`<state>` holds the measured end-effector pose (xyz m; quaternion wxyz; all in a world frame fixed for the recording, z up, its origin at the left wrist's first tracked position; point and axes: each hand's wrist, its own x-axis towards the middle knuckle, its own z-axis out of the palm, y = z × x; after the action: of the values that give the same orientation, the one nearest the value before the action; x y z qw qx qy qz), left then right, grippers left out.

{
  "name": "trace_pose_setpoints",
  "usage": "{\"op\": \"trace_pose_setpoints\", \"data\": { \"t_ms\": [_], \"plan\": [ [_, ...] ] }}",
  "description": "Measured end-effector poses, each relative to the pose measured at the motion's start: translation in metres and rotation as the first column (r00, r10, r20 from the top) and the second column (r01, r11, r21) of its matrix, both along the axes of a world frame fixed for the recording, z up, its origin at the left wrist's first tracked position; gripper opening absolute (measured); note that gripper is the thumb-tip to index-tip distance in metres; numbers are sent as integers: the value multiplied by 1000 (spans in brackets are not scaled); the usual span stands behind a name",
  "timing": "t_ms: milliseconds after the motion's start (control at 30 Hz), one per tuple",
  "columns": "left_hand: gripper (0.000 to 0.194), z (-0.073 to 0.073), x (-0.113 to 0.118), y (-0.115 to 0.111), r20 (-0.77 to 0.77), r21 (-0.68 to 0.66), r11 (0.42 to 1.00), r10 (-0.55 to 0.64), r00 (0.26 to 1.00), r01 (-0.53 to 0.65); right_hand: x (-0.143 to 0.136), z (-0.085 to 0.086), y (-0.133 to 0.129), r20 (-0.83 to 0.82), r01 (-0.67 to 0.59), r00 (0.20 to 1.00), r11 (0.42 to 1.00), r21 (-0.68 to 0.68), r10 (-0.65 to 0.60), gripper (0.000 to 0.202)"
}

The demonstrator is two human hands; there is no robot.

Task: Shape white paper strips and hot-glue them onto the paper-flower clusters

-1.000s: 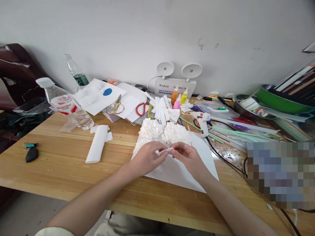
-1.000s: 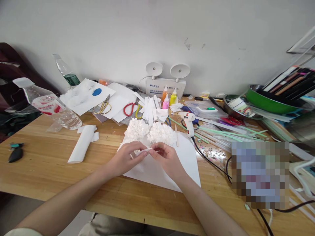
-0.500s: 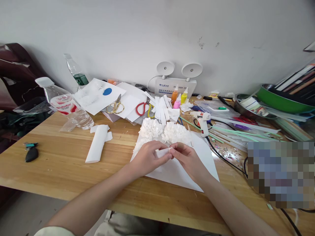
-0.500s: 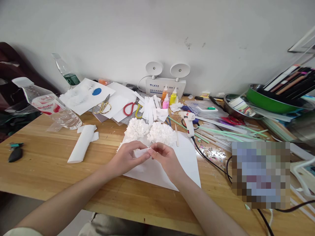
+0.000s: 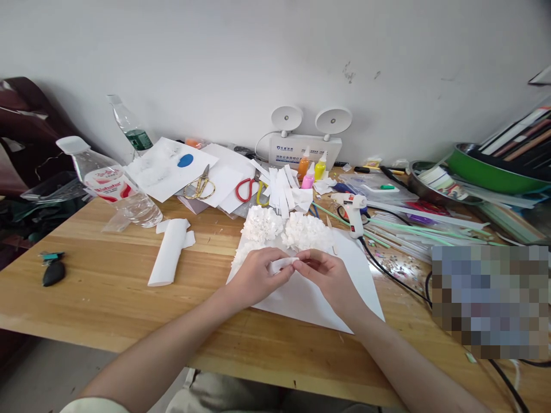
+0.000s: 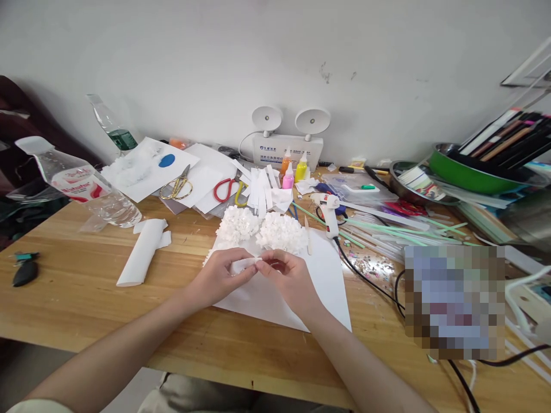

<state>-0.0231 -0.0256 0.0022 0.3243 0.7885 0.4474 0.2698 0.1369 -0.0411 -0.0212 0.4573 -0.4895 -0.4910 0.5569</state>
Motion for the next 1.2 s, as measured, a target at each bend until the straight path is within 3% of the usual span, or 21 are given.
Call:
{"op": "trace_pose_setpoints", "data": {
  "t_ms": [400, 667, 1200],
  "plan": [
    [16, 5, -5, 2, 36, 42, 997, 57, 998, -58, 3, 5, 0, 45, -19, 999, 1000, 24, 17, 16],
    [15, 5, -3, 1, 48, 27, 999, 35, 998, -36, 2, 8, -2, 89, -176, 982, 975, 138, 165, 12],
    [17, -2, -3, 0, 0, 163, 985, -55, 999, 54, 2, 4, -3, 227, 1, 973, 976, 220, -52, 13]
  ]
}}
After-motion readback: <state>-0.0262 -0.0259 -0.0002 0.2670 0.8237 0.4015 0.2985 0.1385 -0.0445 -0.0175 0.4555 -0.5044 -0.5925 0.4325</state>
